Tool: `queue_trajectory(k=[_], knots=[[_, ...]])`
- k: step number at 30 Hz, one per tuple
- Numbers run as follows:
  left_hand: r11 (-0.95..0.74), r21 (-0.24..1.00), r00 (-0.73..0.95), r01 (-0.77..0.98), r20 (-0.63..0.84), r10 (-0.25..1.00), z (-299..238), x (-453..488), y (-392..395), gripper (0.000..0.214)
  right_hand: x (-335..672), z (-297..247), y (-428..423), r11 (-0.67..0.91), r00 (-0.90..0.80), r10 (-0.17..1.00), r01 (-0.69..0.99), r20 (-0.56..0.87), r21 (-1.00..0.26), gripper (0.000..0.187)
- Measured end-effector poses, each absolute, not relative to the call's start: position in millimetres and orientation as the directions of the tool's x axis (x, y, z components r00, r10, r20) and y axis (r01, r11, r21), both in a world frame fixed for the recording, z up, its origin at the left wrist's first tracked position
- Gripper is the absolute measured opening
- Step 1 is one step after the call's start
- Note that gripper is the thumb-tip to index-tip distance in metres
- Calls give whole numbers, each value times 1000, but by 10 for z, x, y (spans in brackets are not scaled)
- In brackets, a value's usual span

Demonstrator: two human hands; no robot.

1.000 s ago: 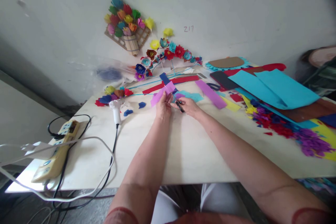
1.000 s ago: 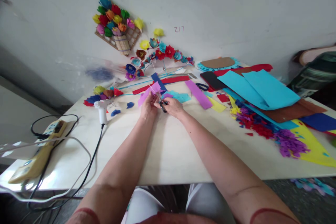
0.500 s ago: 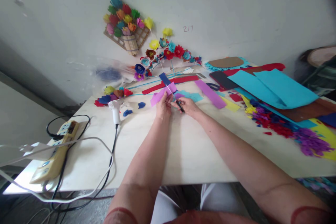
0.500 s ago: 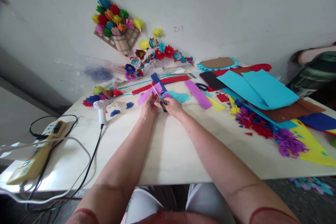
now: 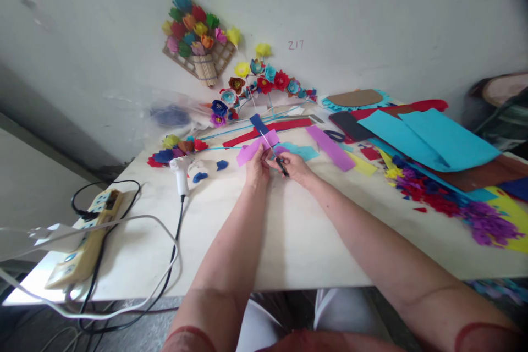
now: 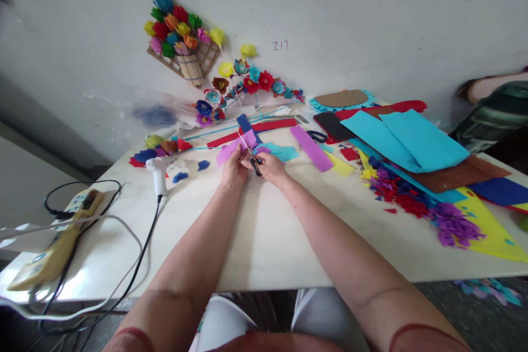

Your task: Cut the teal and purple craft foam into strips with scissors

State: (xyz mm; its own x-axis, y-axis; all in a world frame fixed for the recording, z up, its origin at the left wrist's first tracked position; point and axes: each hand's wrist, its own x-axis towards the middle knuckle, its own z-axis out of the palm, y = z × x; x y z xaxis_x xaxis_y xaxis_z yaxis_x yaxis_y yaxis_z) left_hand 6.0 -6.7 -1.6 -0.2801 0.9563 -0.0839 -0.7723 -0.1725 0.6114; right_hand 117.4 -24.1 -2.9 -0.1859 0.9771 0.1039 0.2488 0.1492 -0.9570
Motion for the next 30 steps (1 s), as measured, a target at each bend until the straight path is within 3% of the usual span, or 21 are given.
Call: queue_trajectory(k=[18, 30], knots=[[-167, 610, -276, -775, -88, 957, 27, 88, -106, 13, 1145, -97, -192, 192, -195, 969, 217, 150, -957, 38], [-173, 617, -307, -768, -116, 945, 15, 61, -84, 10, 1112, -148, -142, 69, -172, 984, 84, 53, -994, 37]])
